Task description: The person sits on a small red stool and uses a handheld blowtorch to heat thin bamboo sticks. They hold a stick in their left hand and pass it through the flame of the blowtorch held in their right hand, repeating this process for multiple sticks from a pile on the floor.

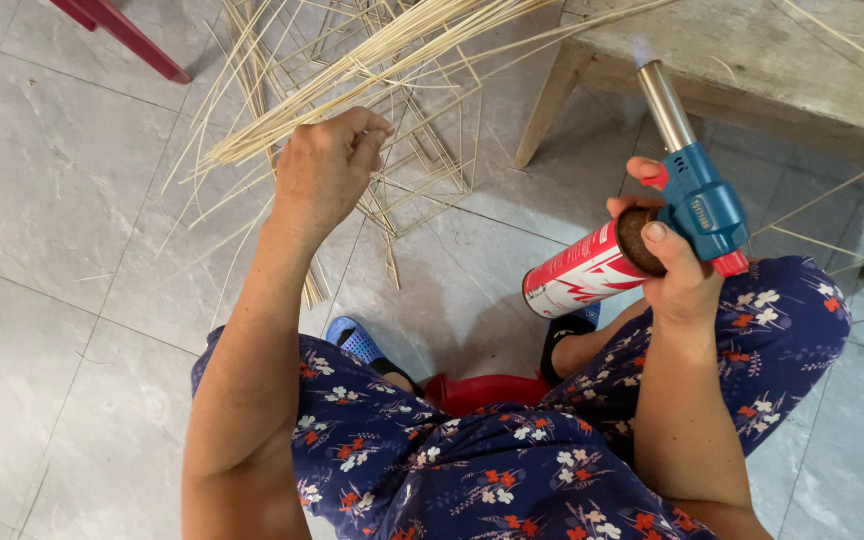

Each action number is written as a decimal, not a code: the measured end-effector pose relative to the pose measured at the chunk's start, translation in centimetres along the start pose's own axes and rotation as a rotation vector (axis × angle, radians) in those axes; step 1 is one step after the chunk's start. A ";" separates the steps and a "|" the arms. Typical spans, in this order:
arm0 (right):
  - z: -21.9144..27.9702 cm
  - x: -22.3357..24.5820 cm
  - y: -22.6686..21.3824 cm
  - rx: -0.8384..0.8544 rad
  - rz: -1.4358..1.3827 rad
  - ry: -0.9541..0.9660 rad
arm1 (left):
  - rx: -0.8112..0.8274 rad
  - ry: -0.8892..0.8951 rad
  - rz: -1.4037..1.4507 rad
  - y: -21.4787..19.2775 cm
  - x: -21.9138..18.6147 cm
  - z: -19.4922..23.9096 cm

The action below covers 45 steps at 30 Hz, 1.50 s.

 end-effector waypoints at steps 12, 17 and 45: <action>0.0 -0.5 -1.9 -0.130 -0.084 -0.015 | 0.206 -0.078 0.319 -0.5 -1.1 -0.8; 0.2 -0.3 -2.0 -0.129 -0.088 -0.021 | 0.236 -0.083 0.341 -0.3 -1.6 -0.6; 1.8 -0.7 1.9 0.323 0.031 0.026 | -0.069 0.091 0.321 -1.6 -2.8 2.3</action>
Point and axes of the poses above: each hand's wrist, its own z-axis away from the middle knuckle, its own y-axis out of the palm, x = y × z, the point moved 2 cm from there along -z, towards the middle knuckle, and after that the axes turned 1 degree about y, right-handed, at the moved point
